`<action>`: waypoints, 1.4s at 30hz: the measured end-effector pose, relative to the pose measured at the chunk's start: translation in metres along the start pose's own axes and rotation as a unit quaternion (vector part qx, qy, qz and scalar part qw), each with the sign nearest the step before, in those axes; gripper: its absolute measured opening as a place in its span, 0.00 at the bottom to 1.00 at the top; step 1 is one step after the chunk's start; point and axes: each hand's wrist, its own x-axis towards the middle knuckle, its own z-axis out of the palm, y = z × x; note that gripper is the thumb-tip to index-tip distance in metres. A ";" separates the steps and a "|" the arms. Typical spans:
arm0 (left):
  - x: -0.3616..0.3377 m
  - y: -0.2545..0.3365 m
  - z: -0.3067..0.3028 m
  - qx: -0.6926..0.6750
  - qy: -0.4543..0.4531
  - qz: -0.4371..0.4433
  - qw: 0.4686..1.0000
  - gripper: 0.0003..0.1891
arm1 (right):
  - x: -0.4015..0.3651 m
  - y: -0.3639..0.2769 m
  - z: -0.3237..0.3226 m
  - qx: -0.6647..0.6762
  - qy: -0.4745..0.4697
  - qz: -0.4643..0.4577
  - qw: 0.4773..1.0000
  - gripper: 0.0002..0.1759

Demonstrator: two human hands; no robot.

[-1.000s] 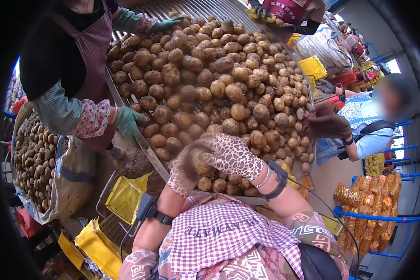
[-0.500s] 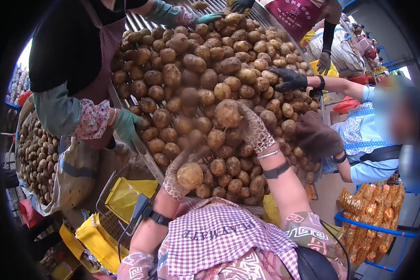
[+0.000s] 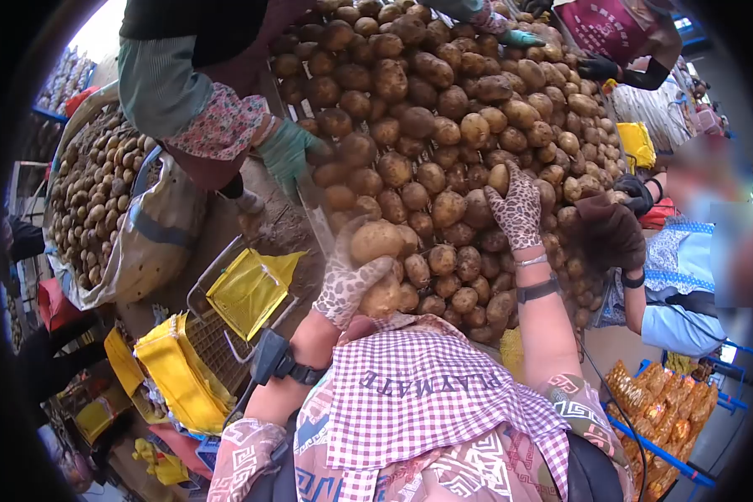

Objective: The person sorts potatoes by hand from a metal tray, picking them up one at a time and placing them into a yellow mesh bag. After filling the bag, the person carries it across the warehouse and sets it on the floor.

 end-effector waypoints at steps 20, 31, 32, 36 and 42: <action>-0.059 -0.025 -0.034 -0.609 0.026 -0.145 0.780 0.35 | -0.087 -0.160 -0.036 0.744 -0.428 0.166 0.485 0.32; -0.091 -0.054 -0.173 -0.553 0.130 -0.018 0.822 0.24 | -0.111 -0.259 0.017 0.618 -0.580 0.081 0.525 0.31; -0.089 -0.055 -0.186 -0.562 0.183 -0.052 0.805 0.19 | -0.118 -0.261 0.021 0.613 -0.589 0.075 0.521 0.31; -0.067 -0.140 -0.260 -0.599 0.076 0.076 0.794 0.15 | -0.141 -0.255 0.048 0.601 -0.605 0.112 0.510 0.31; -0.071 -0.128 -0.245 -0.568 0.240 0.055 0.785 0.06 | -0.155 -0.254 0.031 0.608 -0.582 0.156 0.517 0.29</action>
